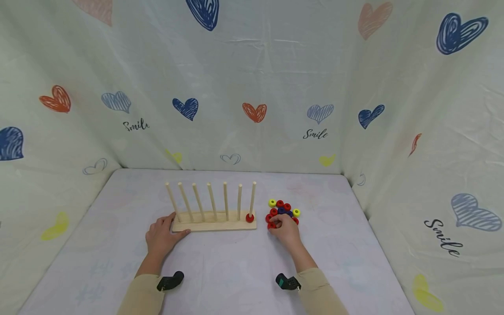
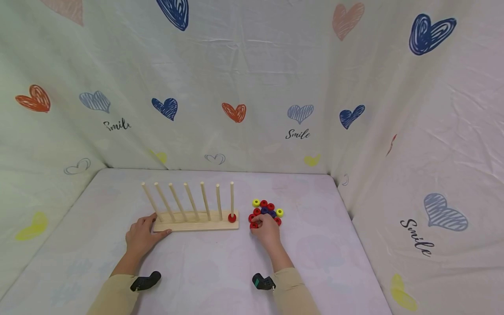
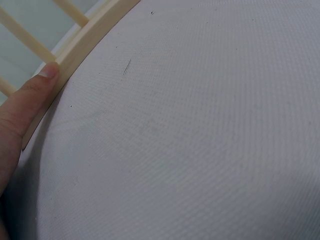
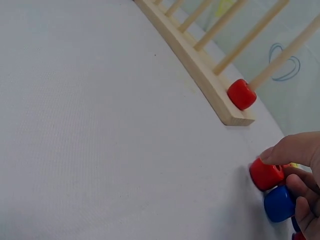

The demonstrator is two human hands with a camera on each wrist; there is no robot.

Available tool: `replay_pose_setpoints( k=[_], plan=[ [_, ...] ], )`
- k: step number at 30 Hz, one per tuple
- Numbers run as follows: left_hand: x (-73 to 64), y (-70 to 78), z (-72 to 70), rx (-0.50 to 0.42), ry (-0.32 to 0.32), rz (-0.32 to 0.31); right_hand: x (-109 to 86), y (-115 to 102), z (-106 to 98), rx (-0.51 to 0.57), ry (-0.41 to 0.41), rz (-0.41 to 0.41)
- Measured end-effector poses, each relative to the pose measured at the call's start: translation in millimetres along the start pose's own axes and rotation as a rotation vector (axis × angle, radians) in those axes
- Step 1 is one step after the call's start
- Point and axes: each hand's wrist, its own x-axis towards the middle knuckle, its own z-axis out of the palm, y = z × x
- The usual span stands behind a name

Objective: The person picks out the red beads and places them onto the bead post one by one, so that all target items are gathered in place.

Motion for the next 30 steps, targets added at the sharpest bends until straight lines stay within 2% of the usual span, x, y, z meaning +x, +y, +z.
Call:
replay_pose_setpoints(
  k=[7,14,30],
  plan=[
    [0.5,-1.9,2.9,-0.006,0.021,0.004,-1.6,-0.8,2.4,-0.037,0.032,-0.027],
    [1.1,-3.1,5.1,-0.008,0.037,0.015,-2.4,-0.8,5.4,-0.068,0.051,-0.018],
    [-1.1,0.0,0.1,0.001,0.002,0.005,-2.5,-1.5,8.1,-0.100,0.068,-0.018]
  ],
)
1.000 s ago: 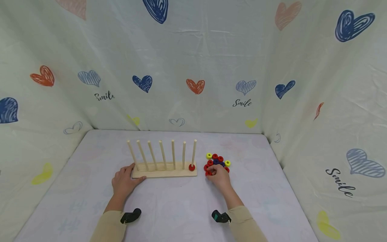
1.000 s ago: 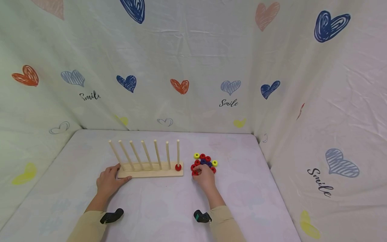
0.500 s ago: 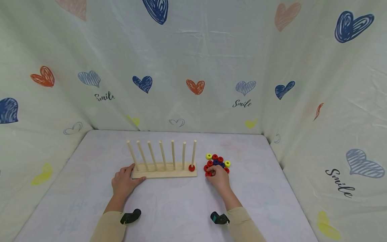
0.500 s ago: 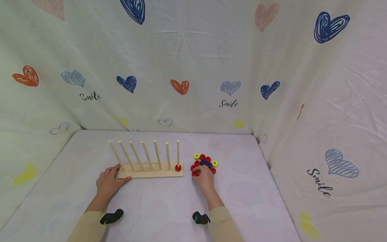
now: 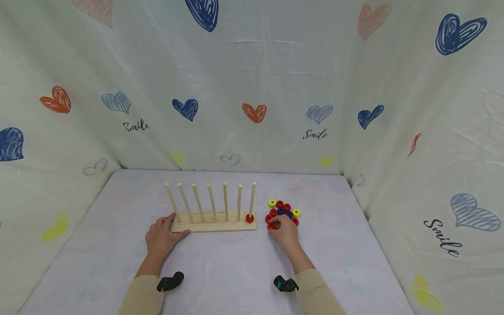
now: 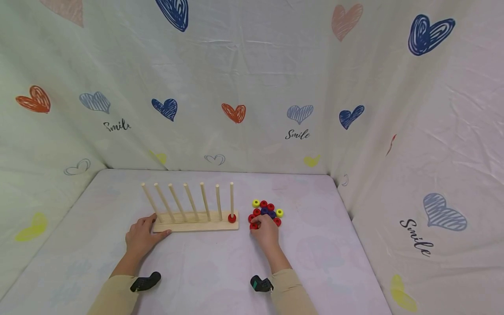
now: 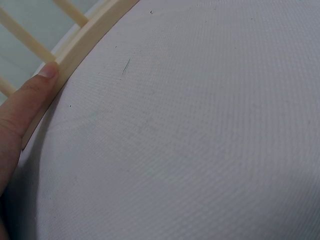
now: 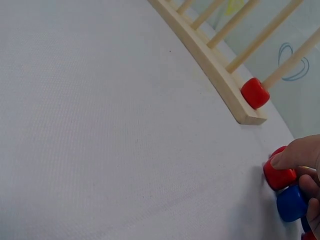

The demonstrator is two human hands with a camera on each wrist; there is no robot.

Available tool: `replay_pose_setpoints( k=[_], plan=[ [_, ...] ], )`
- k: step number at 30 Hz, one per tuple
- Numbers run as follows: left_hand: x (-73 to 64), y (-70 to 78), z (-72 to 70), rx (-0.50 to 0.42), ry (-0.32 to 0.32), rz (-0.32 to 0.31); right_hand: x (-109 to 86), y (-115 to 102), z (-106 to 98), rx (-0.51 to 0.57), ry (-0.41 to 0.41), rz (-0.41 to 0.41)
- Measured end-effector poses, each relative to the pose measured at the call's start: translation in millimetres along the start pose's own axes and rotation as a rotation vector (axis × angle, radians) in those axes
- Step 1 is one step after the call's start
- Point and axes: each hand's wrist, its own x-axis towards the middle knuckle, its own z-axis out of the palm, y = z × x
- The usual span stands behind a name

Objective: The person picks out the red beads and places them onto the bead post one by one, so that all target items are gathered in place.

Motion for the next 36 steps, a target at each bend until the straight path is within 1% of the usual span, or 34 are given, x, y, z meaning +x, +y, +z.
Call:
replay_pose_setpoints(
  k=[7,14,22,28,36],
  plan=[
    [0.6,-0.5,-0.2,0.004,0.002,0.009,0.0,-1,-1,0.016,0.001,0.016],
    [0.6,-0.2,-0.1,0.005,0.000,0.006,0.0,-1,-1,0.022,0.000,0.003],
    [0.1,0.7,-0.9,0.006,0.001,0.005,2.2,-1,-4,0.056,-0.030,0.006],
    [0.1,0.5,-0.5,0.003,-0.002,0.000,4.0,-1,-7,0.086,-0.066,0.023],
    [0.9,0.5,0.4,0.006,0.006,-0.005,6.1,-8,-14,0.151,-0.084,0.038]
  ],
)
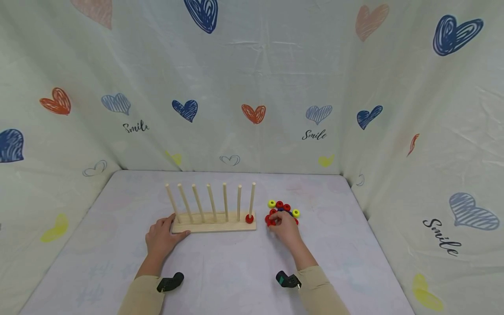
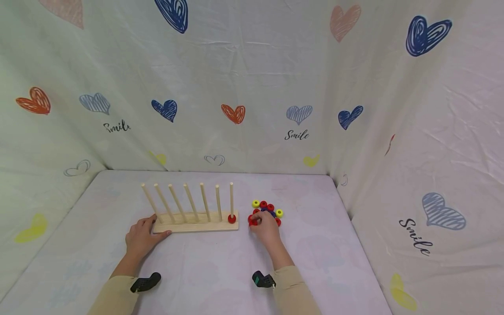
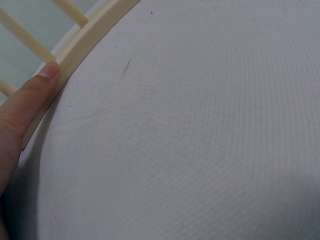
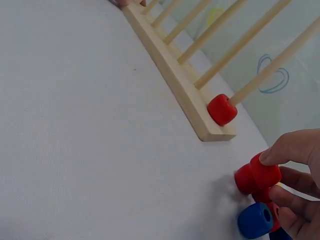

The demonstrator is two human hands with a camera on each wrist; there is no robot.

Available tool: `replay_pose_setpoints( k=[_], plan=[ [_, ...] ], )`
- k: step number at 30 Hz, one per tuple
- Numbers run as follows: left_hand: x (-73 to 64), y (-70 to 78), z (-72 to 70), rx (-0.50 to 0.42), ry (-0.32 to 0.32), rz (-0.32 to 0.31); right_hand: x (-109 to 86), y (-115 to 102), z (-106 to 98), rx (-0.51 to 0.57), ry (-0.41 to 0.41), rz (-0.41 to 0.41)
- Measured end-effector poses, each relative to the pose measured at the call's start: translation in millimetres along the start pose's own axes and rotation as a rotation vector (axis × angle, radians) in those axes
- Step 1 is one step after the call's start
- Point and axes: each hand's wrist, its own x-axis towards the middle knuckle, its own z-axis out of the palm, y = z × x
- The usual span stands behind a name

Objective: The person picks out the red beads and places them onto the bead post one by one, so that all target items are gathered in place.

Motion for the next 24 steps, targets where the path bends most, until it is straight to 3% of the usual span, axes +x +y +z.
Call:
replay_pose_setpoints(
  k=[7,12,24],
  plan=[
    [-0.9,1.0,-1.0,-0.008,0.001,0.003,-0.1,-9,-8,0.011,0.016,-0.037],
    [-0.5,0.2,0.1,-0.003,0.003,0.004,-3.5,-18,-13,0.039,0.007,-0.009],
    [-1.0,-1.5,2.5,-0.002,0.036,0.012,-5.2,-34,-26,0.092,-0.005,-0.026]
  ],
)
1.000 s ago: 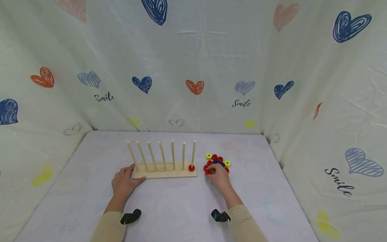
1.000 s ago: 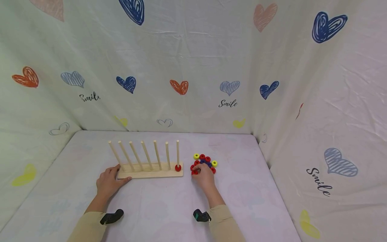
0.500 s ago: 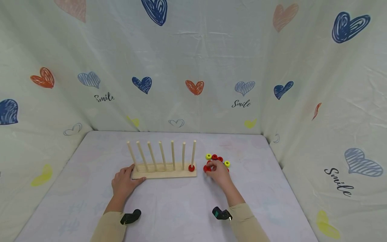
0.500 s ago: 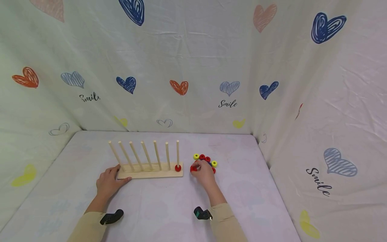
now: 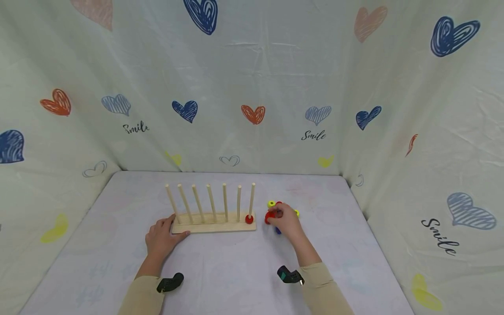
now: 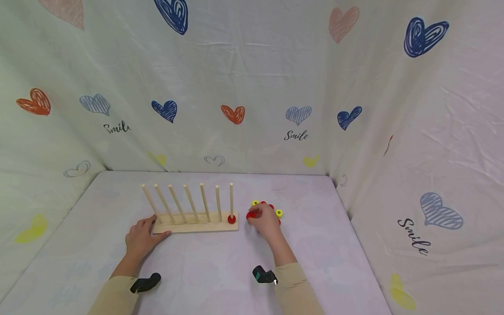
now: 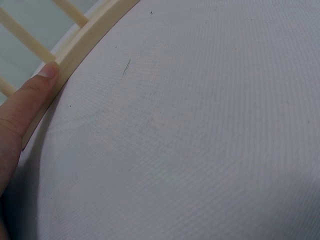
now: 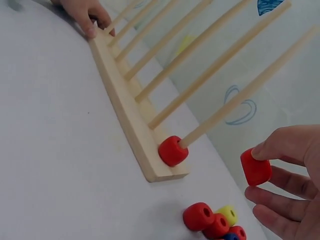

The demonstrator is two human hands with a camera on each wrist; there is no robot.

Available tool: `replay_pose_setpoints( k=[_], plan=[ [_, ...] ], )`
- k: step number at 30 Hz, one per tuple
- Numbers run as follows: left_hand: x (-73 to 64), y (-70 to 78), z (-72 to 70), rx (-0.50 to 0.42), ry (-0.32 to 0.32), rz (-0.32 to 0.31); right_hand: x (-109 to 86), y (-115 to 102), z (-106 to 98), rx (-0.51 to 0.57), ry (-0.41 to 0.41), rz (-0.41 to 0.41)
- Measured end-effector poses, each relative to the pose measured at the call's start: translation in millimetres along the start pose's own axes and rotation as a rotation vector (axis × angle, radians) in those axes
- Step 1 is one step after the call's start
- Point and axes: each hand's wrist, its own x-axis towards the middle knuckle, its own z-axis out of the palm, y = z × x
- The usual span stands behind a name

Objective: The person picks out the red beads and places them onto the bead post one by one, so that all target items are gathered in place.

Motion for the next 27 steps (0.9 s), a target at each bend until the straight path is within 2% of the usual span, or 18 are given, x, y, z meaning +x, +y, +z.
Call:
replay_pose_setpoints(
  k=[8,17,27],
  plan=[
    [0.8,-0.2,1.0,-0.003,0.000,0.008,-0.5,-9,-7,0.046,0.020,-0.057],
    [-0.1,0.2,-2.0,-0.010,-0.033,-0.008,-2.8,-24,-16,0.099,0.028,-0.042],
    [0.5,-0.1,1.5,-0.006,0.006,0.010,-6.0,-37,-24,0.113,0.039,-0.052]
  ],
)
